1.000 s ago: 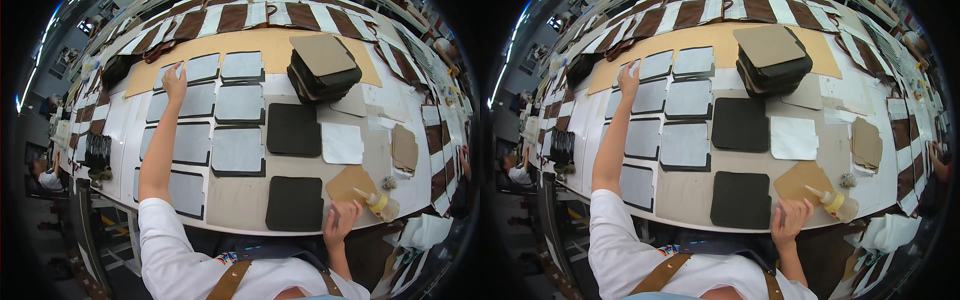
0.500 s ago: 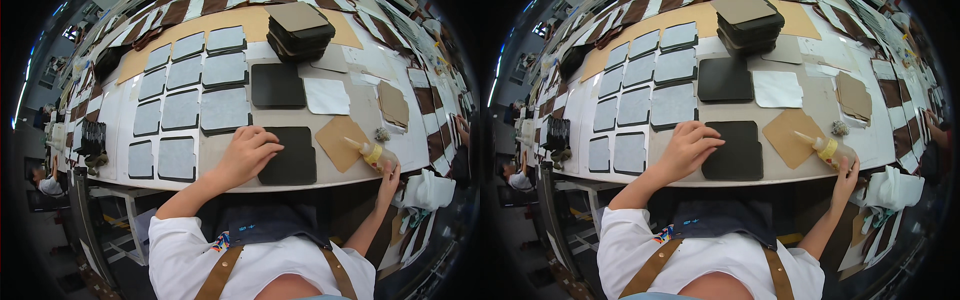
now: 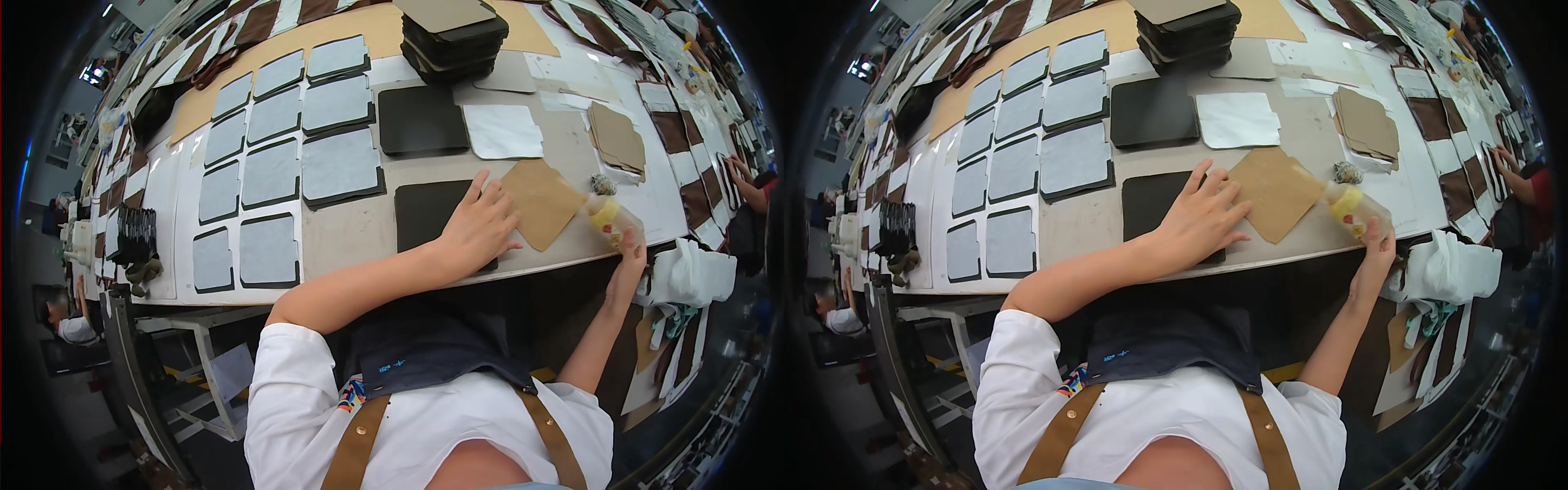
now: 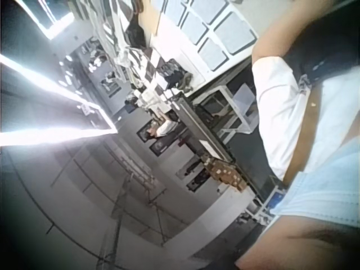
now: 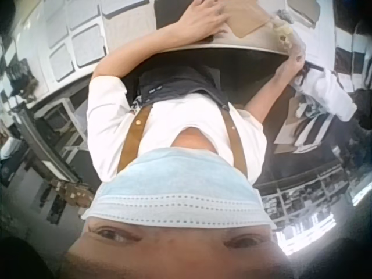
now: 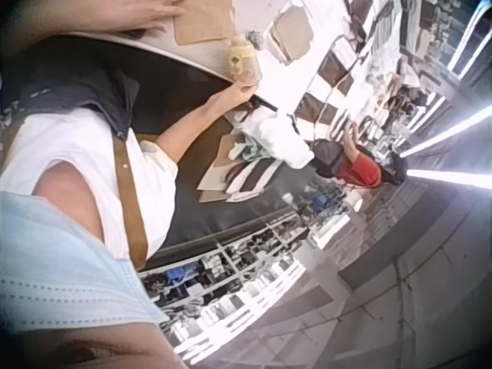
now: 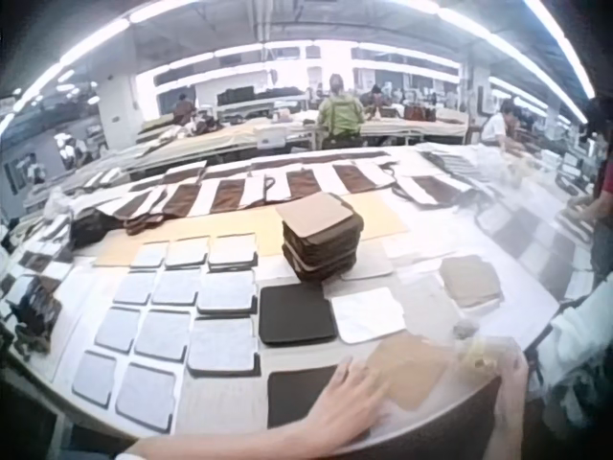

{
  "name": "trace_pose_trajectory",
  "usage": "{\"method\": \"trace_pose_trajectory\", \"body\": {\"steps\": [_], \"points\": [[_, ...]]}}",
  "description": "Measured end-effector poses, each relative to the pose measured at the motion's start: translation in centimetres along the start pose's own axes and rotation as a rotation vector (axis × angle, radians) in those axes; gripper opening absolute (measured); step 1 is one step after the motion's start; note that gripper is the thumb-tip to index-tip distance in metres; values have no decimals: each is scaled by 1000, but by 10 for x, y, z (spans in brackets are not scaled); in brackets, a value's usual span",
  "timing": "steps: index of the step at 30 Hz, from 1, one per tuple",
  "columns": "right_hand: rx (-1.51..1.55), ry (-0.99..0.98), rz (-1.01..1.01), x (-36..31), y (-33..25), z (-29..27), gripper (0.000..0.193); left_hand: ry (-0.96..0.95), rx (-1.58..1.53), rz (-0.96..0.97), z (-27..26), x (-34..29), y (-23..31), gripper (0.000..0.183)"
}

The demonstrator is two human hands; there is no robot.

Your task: The person assembles rectangular pads by applying glue to dark bases and attaching light-colored inserts. They repeatedly pick up a squeeze bottle to apply adhesive in a line, then place a light insert on top and press it down to secure it. The finished units are stacked on the table.

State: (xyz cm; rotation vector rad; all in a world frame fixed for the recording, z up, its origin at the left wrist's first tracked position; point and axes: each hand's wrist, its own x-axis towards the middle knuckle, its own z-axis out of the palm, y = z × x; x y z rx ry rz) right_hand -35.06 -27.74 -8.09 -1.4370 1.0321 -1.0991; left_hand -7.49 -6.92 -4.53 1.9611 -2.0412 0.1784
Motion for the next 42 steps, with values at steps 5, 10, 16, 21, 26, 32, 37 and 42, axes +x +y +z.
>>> {"method": "trace_pose_trajectory", "body": {"steps": [5,10,16,21,26,32,37,42], "points": [[553,228,-20,-7,-21,6,55,-34,-32,-34,-4,-3,-2,45],[560,52,-89,-37,-43,32,62,135,-207,-151,-33,-37,-6,37],[297,-88,-203,-73,-60,92,65,311,-183,-426,-56,-110,-23,18],[163,-187,-339,-89,-68,124,65,421,-127,-552,-44,-147,-36,15],[55,-195,-412,-94,-71,135,66,453,-139,-597,-44,-148,-34,11],[-34,-196,-455,-94,-70,137,64,461,-150,-597,-41,-152,-37,14],[-63,-184,-476,-95,-69,139,63,463,-155,-594,-38,-153,-39,16],[-82,-190,-489,-94,-67,138,62,455,-159,-604,-38,-153,-39,15]]}}
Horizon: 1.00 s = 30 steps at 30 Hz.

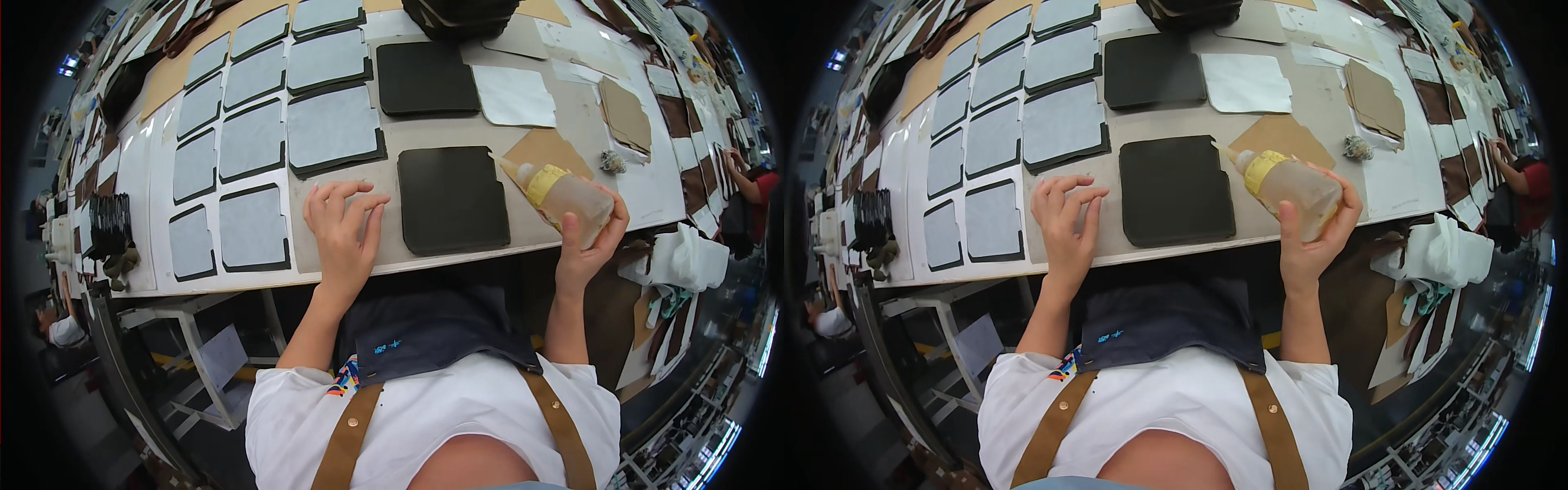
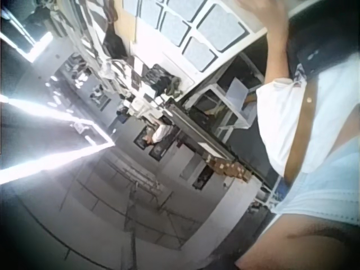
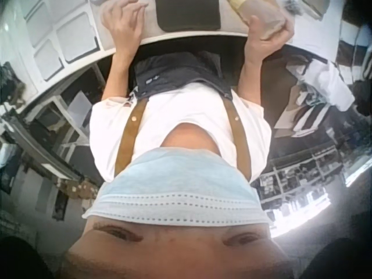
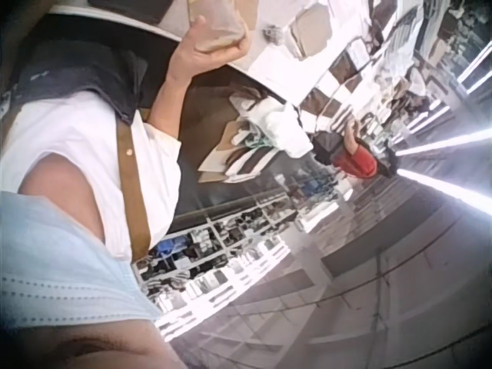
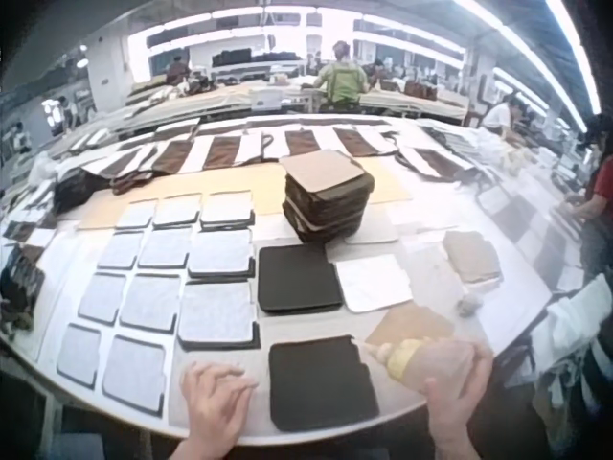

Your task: The person assembles rectangular pads by applying glue to dark bases and attaching light-colored inserts. They repeatedly pick up a squeeze bottle to apply adhesive in a line, then place a light insert on top and press it down to secure it. The finished units are stacked on the table.

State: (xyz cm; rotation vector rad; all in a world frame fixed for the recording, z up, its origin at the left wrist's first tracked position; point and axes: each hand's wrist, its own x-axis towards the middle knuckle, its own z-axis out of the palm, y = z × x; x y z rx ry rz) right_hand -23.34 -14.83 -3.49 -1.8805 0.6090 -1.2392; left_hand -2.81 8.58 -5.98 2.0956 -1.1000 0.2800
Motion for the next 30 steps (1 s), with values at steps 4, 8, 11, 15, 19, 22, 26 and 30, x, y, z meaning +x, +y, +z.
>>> {"method": "trace_pose_trajectory", "body": {"steps": [4,8,11,15,19,22,26,30], "points": [[10,-6,-10,0,-1,1,62,-1,-1,-7,0,0,0,15],[0,-12,-20,-1,-2,1,62,-2,-2,-17,0,0,1,15],[-4,-21,-33,-1,-3,1,63,-1,-4,-20,0,0,0,15],[-10,-26,-57,-3,-6,2,65,-6,-1,-19,0,0,0,15],[-36,-49,-101,-4,-5,4,65,-2,-4,-25,0,-1,0,15],[16,-86,-107,-2,-11,10,64,-5,-5,-27,0,-1,0,14],[52,-128,-128,-3,-12,16,65,-4,-6,-30,0,-1,-1,14],[74,-173,-167,-5,-11,24,66,5,-16,-43,0,-1,-1,14]]}}
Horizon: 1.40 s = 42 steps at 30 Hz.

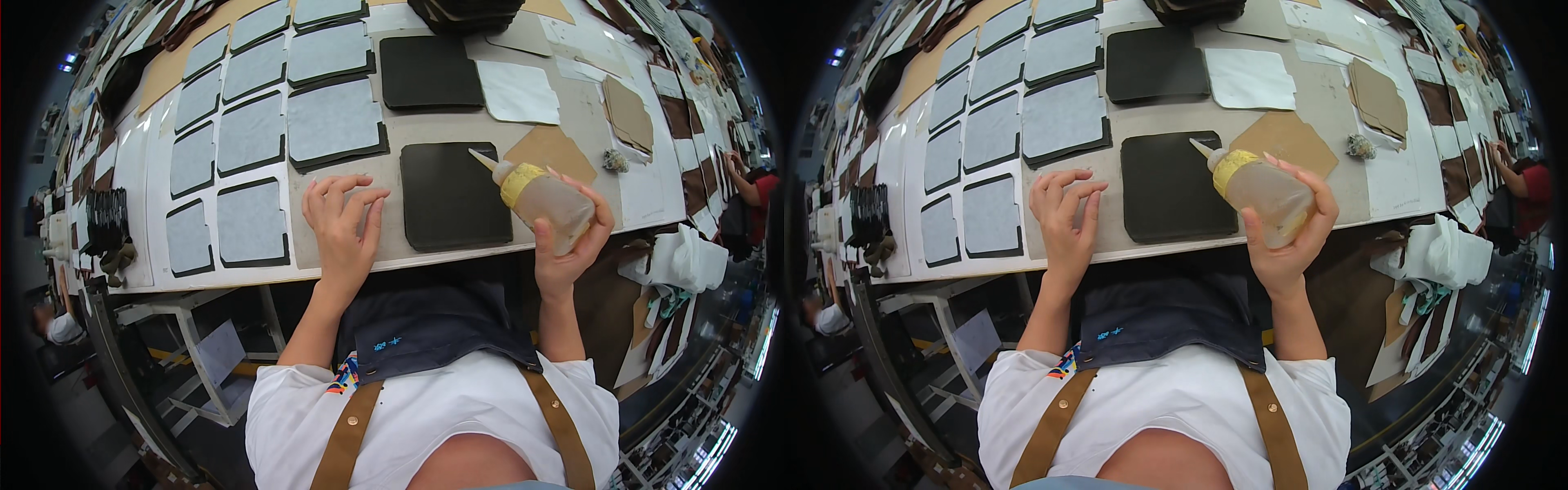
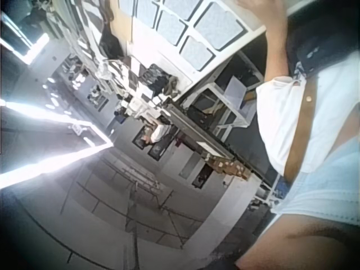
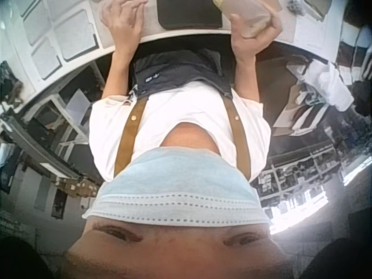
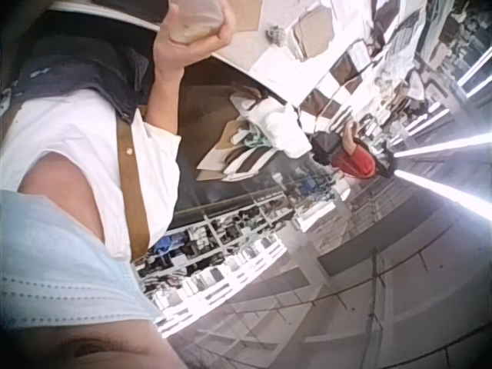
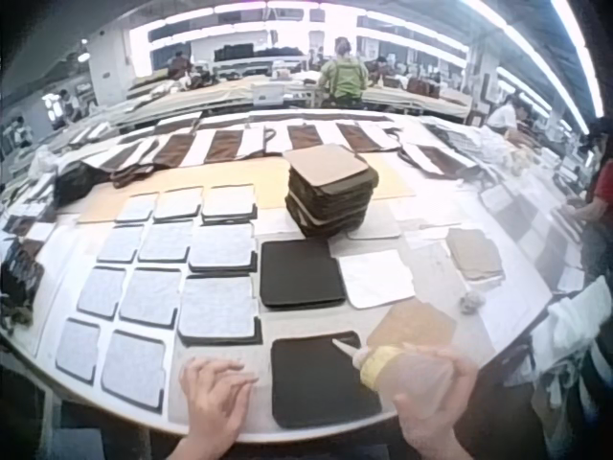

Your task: The person assembles rectangular pads by applying glue to dark bases and attaching light-colored inserts. They repeatedly pick up a squeeze bottle to apply adhesive in a line, then place a light insert on top and press it down to secure it. The finished units are stacked on the table.

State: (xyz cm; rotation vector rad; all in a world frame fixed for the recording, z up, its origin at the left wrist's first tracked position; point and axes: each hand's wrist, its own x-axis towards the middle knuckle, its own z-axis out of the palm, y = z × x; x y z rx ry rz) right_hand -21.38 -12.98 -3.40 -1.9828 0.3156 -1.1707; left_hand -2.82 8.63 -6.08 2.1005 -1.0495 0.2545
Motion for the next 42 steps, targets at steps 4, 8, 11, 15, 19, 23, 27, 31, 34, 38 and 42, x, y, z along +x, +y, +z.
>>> {"method": "trace_pose_trajectory", "body": {"steps": [4,8,11,15,19,23,27,31,34,38,42], "points": [[47,-17,-34,-1,2,12,69,7,1,-2,-1,1,1,12],[67,-67,-65,2,-2,23,72,12,-7,-3,0,0,1,13],[68,-103,-89,4,-5,33,72,15,-12,-5,0,-1,-1,14],[84,-146,-118,7,-8,45,73,15,-16,-10,0,-1,-2,14],[113,-207,-124,13,-9,52,74,24,-13,-15,-1,0,0,12],[298,-152,91,28,-8,46,76,36,-24,-20,-1,-1,-1,12],[457,-194,293,57,3,33,76,41,-44,-21,0,-1,-3,14],[431,-258,310,70,17,30,73,42,-49,-24,0,0,-3,13],[424,-270,315,72,18,33,73,39,-48,-36,0,0,-2,13],[374,-284,313,74,20,33,74,32,-54,-44,0,0,-3,13],[411,-325,300,75,21,31,73,30,-50,-48,1,-1,-4,12]]}}
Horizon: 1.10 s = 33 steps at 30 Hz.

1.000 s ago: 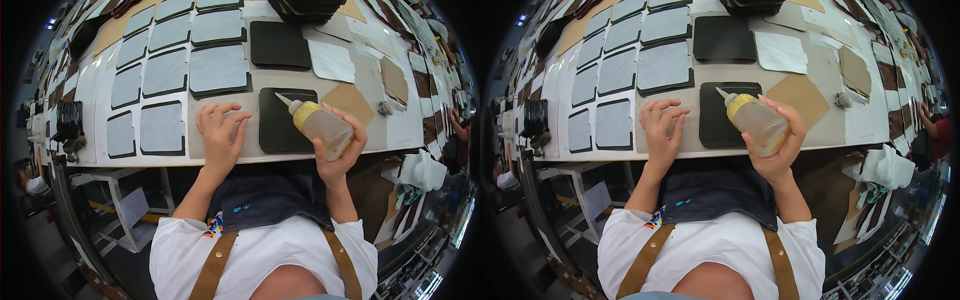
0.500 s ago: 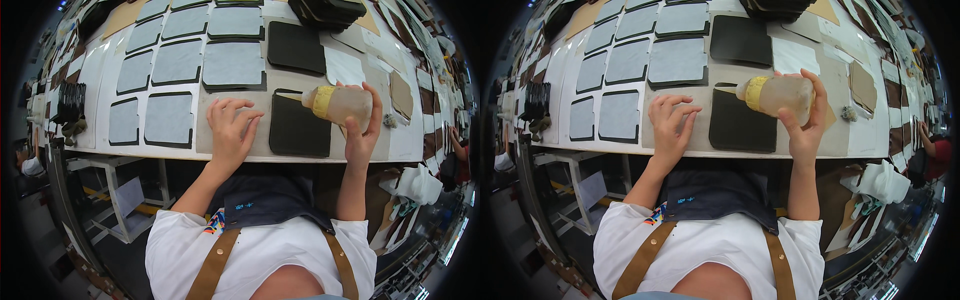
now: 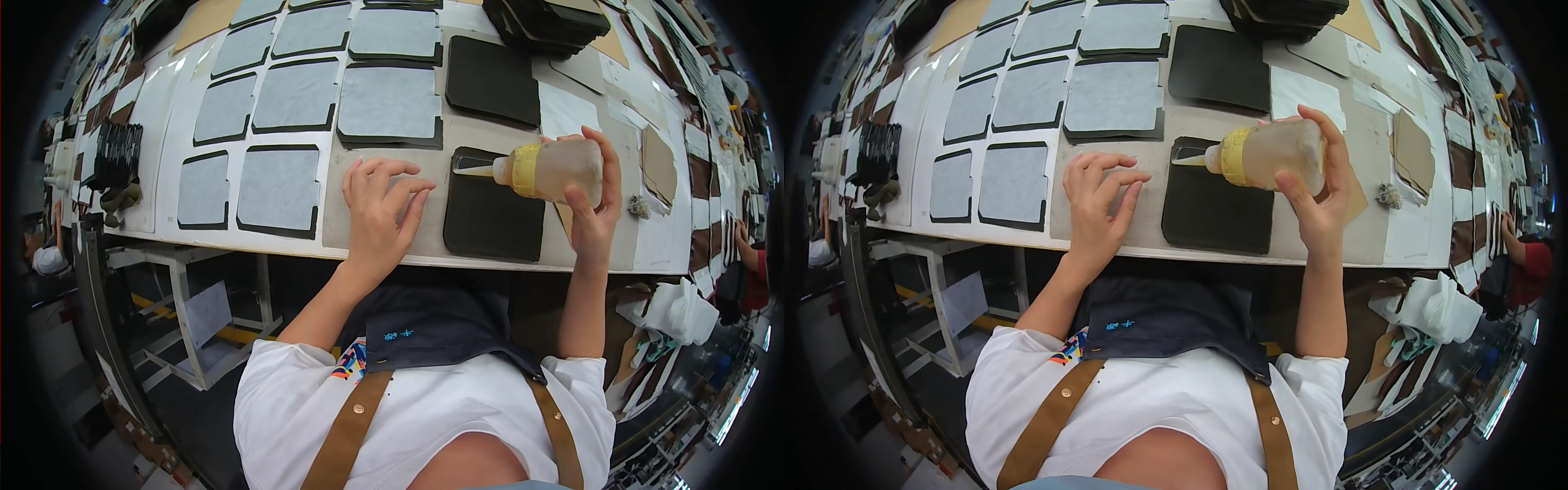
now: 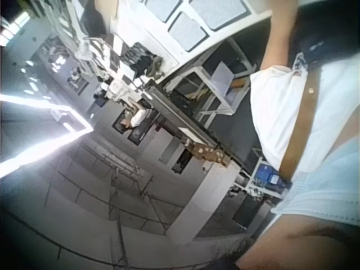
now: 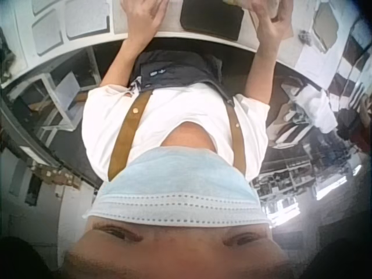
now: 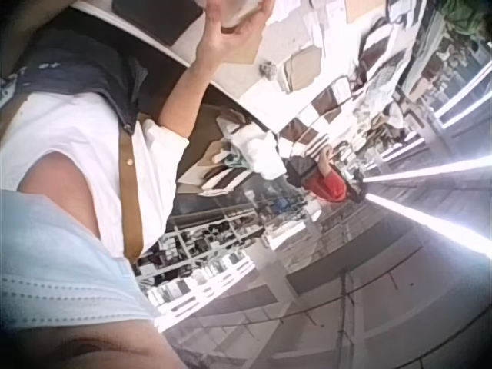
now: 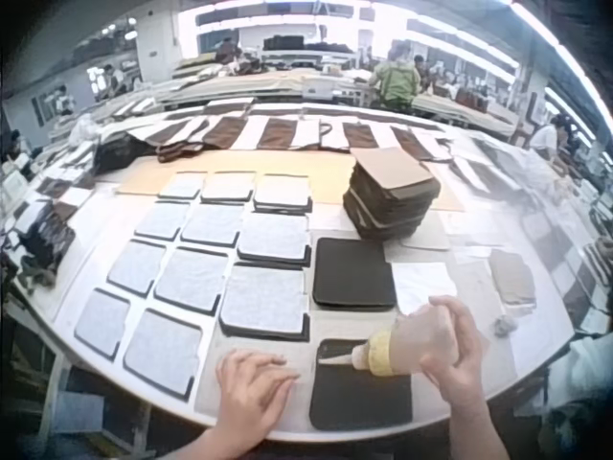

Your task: The person assembles rectangular pads by applying glue to dark bases and attaching light-colored inserts. They repeatedly pick up a squeeze bottle to apply adhesive in a line, then place a light insert on top and press it down to secure it. The finished units are stacked on the table.

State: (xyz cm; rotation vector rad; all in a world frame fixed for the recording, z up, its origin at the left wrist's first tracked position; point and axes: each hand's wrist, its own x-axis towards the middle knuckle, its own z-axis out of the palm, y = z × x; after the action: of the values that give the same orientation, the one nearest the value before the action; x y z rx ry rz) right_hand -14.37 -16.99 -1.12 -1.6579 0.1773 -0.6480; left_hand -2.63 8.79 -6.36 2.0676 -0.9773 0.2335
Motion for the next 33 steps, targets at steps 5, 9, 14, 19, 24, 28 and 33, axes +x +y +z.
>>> {"method": "trace_pose_trajectory", "body": {"steps": [5,9,14,19,24,28,33], "points": [[28,-49,7,-7,-2,-2,72,12,0,-3,0,1,1,11],[67,-88,21,-17,-5,-3,75,17,18,-8,0,2,2,11],[90,-99,78,-30,-9,0,89,19,21,-9,0,1,2,11],[325,15,223,-43,0,-18,101,10,30,-10,-1,2,3,11],[943,351,279,-34,10,-60,99,-5,5,-29,-1,1,2,11],[510,444,157,-25,9,-76,99,-14,18,-30,-1,2,3,12],[170,381,26,-15,8,-78,98,-18,28,-33,0,1,4,12]]}}
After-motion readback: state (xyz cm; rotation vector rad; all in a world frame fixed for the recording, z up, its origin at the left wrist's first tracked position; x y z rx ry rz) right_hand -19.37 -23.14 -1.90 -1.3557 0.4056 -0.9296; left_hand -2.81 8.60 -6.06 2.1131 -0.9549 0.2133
